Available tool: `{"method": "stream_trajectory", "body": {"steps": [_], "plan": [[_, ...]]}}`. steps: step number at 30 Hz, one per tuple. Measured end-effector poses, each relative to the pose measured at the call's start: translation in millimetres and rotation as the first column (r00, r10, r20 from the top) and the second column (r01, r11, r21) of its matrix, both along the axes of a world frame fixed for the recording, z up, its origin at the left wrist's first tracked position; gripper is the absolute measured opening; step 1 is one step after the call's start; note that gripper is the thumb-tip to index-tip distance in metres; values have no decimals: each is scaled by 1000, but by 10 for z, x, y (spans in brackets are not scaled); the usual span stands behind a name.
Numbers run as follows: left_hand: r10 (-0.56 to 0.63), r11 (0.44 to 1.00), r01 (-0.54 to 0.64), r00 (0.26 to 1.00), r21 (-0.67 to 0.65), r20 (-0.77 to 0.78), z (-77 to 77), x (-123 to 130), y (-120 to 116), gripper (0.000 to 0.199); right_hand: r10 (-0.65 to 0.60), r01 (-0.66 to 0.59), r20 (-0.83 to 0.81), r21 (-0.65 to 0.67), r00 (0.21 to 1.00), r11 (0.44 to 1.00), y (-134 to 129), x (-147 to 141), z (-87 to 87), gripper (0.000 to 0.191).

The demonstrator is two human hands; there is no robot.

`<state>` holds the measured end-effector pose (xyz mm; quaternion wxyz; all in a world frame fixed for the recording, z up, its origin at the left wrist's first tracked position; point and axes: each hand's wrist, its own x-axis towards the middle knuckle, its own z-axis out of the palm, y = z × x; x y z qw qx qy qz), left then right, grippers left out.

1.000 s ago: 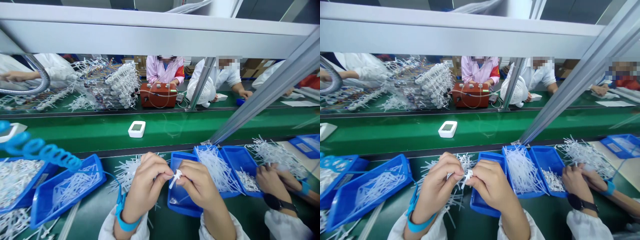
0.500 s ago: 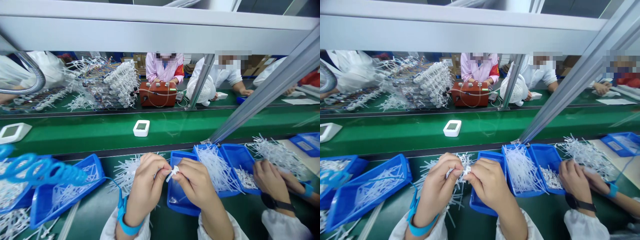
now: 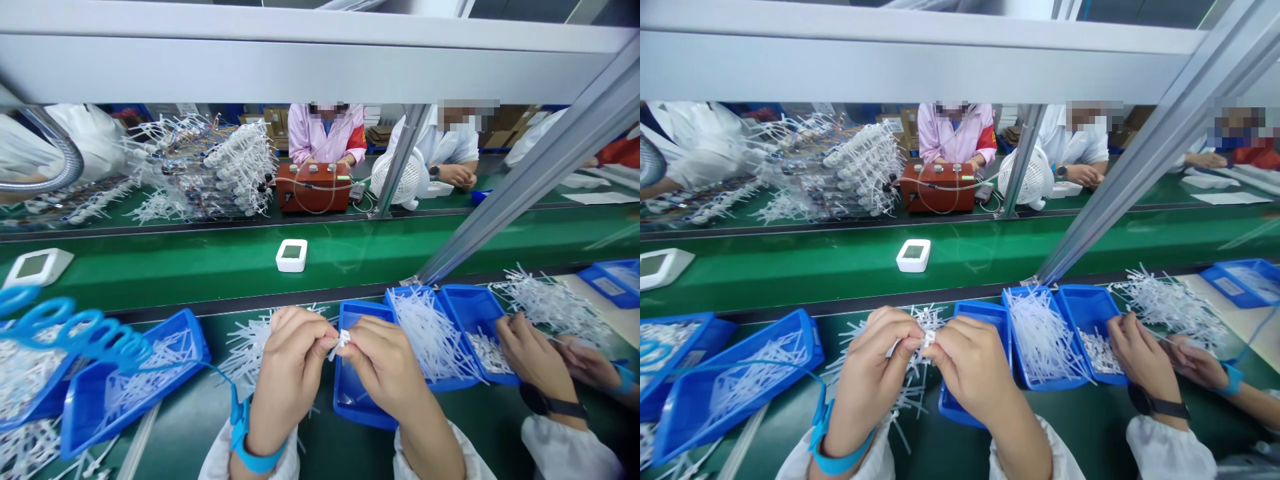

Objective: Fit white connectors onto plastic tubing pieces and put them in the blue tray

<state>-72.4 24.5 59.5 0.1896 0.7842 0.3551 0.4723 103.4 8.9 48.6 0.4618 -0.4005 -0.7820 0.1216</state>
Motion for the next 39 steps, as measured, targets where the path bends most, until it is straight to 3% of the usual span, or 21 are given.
{"method": "stream_trajectory", "body": {"steps": [7, 15, 31, 35, 39], "plan": [[65, 997, -64, 998, 48, -20, 63, 21, -81, 16, 15, -11, -58, 58, 998, 998, -23, -62, 3, 35], [40, 994, -27, 991, 108, -124, 152, -123, -148, 18, 35, -32, -40, 57, 999, 998, -33, -66, 10, 41], [40, 999, -38, 985, 13, -165, 97, -100, -85, 15, 61, -60, -32, 13, 998, 998, 18, -30, 8, 42], [-9, 996, -15, 965, -86, -263, 49, -214, -20, 13, 23, -22, 17, -64, 1000, 998, 59, -71, -26, 48], [-40, 956, -103, 881, -275, -471, -108, -455, 121, 25, -42, 89, 150, -321, 988, 943, 87, 42, -22, 47]]}}
